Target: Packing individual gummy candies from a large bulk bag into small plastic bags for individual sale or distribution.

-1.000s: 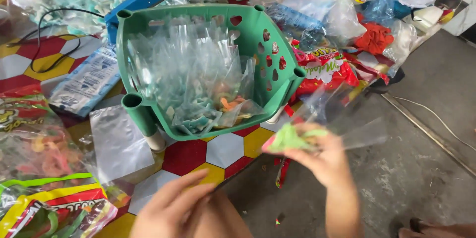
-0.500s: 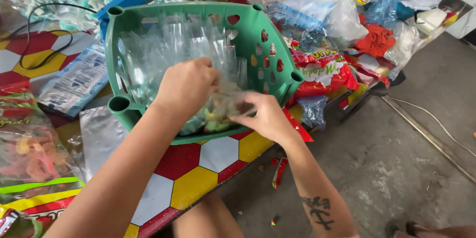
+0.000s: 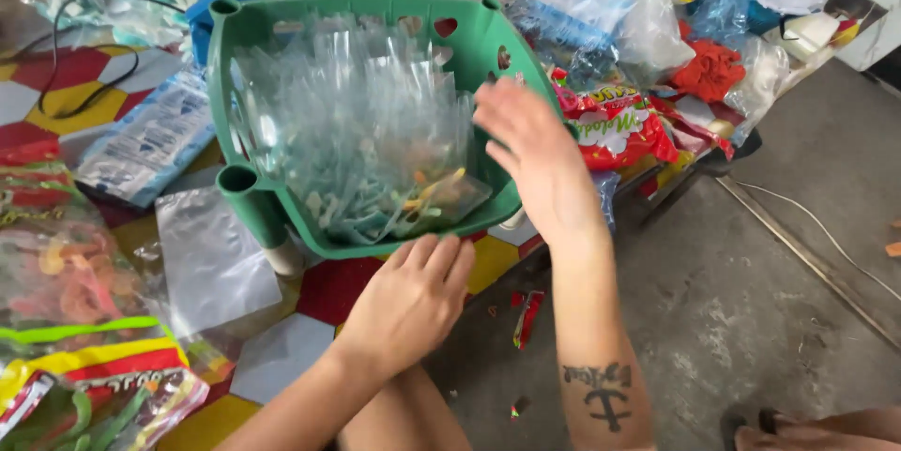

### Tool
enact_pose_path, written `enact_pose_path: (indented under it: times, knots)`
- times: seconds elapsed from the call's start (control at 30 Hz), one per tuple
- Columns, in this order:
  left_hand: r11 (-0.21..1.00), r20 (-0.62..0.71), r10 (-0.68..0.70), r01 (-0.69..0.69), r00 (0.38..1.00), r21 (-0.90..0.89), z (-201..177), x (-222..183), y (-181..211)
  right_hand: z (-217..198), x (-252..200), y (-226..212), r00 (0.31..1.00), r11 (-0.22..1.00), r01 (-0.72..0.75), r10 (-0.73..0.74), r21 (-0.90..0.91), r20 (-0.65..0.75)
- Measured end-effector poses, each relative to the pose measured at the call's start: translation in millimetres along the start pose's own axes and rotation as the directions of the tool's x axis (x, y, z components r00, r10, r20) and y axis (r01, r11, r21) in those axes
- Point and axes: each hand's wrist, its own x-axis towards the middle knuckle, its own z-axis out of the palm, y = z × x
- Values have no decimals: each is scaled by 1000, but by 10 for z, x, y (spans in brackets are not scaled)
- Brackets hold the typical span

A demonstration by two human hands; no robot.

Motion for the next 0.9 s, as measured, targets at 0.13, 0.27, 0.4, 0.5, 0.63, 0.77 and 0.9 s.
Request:
enact_pose_path:
  times: [0.13, 0.27, 0.4, 0.5, 0.63, 0.77, 0.9]
  knots:
    - [942, 193, -280, 230, 941, 245, 601, -94, 57, 154, 567, 373, 925, 965, -133, 202, 224, -321]
    - [901, 282, -406, 330, 869, 281, 996, 5, 65, 296, 830, 546, 825, 904, -319, 412, 283, -387]
    - [890, 563, -406, 451, 719, 66, 980, 219, -146, 441, 1026, 549, 822, 892, -327, 431, 312, -371]
    - [852, 724, -395, 521, 565, 58, 860, 380, -254, 506, 1117, 557, 823, 883, -330, 443, 335, -356]
    - [786, 769, -428, 615, 474, 59, 798, 455, -300, 572, 1238, 556, 837, 872, -322, 445, 369, -319]
    - [748, 670, -493, 663, 556, 1, 1144, 343, -225, 661, 1449, 538, 868, 847, -363, 459, 388, -190]
    - [770, 443, -570, 638, 692, -5, 1243, 184, -174, 815, 1480, 568, 885, 832, -406, 462, 378, -64]
